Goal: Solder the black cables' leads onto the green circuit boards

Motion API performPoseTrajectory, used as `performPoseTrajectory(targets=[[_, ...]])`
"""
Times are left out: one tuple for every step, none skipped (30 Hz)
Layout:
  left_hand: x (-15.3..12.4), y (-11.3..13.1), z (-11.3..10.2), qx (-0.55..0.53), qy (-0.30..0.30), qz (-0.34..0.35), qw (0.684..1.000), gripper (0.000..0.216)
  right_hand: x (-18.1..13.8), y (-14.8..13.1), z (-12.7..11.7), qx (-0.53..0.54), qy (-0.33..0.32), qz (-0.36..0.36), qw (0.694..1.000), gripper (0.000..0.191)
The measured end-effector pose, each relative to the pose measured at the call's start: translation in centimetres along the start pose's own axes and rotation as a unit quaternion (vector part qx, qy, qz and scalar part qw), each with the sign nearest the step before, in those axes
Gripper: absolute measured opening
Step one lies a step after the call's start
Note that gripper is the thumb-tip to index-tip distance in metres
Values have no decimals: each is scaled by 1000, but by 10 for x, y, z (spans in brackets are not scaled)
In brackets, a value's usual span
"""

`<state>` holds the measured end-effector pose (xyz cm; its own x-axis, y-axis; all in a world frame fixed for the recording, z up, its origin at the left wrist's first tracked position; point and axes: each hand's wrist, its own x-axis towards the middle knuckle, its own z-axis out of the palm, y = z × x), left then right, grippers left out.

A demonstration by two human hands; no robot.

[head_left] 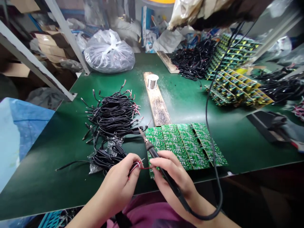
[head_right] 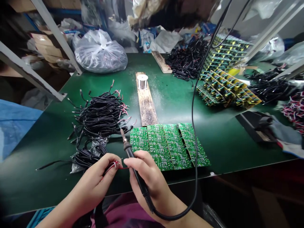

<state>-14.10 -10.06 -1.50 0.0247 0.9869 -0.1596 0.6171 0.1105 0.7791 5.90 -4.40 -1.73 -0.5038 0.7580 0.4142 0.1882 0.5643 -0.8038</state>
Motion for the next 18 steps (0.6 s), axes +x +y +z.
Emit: performPoseTrajectory(targets=[[0,0,-1,0,-12,7,1000,19,-1,-1,0,6,-1,7,1000,50],[1,1,-2,0,-27,22,999,18,-3,-2,0,12,-3,17,1000,48],[1,1,-3,-2,-41,39,998,17,-4,-4,1,20,-5,26,999,47],[2,1,-4,-6,-51,54,997,16,-6,-4,1,27,-9,34,999,46],[2,1,-5,-10,-56,64,996,15,-7,-5,2,33,-13,40,999,45],[2,1,-5,-10,-60,68,996,16,-8,-5,2,38,-18,41,998,46],[2,1,-5,-6,-62,66,996,16,-10,-5,2,40,-23,38,998,47],[1,1,-4,5,-64,61,996,15,-11,-4,0,41,-28,33,998,48],[0,1,-3,23,-66,54,996,15,-13,-4,-2,38,-33,29,998,50],[-1,0,-1,45,-67,47,996,15,-15,-4,-6,29,-36,28,999,50],[-2,0,1,68,-67,41,995,15,-18,-5,-12,13,-36,27,999,50],[-4,0,3,89,-65,37,993,16,-21,-6,-19,-7,-32,32,999,48],[-5,0,6,106,-63,35,992,17,-24,-7,-28,-36,-24,38,998,45],[-6,0,8,118,-59,36,991,17,-27,-9,-37,-63,-10,41,997,41],[-6,0,10,125,-54,37,990,18,-30,-11,-47,-91,3,57,994,35],[-7,0,12,131,-49,37,989,18,-34,-13,-56,-122,21,52,991,28],[-7,0,13,137,-45,36,989,17,-39,-16,-63,-148,31,53,987,25],[-6,0,15,144,-42,34,988,16,-43,-19,-70,-163,47,69,983,24]])
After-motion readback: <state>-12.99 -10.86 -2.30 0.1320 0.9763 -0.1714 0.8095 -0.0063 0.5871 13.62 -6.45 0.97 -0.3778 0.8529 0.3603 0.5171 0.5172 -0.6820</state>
